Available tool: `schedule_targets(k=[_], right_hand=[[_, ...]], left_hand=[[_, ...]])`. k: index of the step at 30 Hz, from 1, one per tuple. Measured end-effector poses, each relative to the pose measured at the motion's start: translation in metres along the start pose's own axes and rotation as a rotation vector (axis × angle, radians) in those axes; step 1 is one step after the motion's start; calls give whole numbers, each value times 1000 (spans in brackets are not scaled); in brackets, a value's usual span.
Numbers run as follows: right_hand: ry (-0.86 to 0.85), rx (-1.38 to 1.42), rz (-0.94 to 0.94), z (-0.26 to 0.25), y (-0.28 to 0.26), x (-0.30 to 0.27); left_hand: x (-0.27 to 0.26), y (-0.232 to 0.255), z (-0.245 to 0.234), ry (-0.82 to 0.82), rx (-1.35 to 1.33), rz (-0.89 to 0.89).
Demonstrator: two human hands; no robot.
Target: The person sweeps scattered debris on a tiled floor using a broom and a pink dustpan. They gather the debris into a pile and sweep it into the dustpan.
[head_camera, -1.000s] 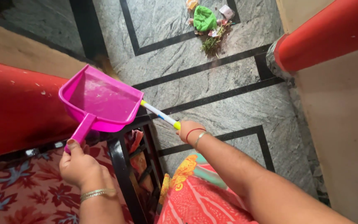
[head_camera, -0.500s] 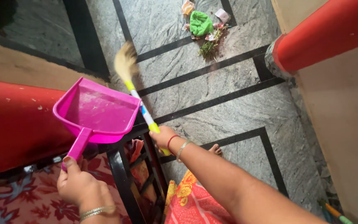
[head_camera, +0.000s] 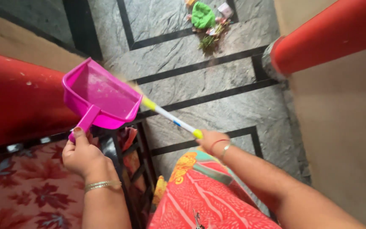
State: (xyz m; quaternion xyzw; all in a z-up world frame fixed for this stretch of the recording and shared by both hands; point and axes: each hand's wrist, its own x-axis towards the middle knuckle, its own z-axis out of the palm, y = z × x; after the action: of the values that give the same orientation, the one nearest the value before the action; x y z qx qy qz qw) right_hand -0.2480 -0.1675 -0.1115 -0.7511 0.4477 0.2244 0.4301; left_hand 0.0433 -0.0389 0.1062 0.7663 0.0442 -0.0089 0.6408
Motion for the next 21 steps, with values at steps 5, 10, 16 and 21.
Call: schedule_targets(k=[5,10,16,21], right_hand=[[110,-279,244,-86,85,-39],[267,-169,365,-95,117,-48],[292,-98,262,-69,130,-108],[192,-494,239,-119,175,-171]], left_hand=[[-16,0,18,-101,-63,-108],[-39,-3,52,-124,-3,-170],[-52,-30,106,-289,43,-148],[-57,-35,162,-398,214,-49]])
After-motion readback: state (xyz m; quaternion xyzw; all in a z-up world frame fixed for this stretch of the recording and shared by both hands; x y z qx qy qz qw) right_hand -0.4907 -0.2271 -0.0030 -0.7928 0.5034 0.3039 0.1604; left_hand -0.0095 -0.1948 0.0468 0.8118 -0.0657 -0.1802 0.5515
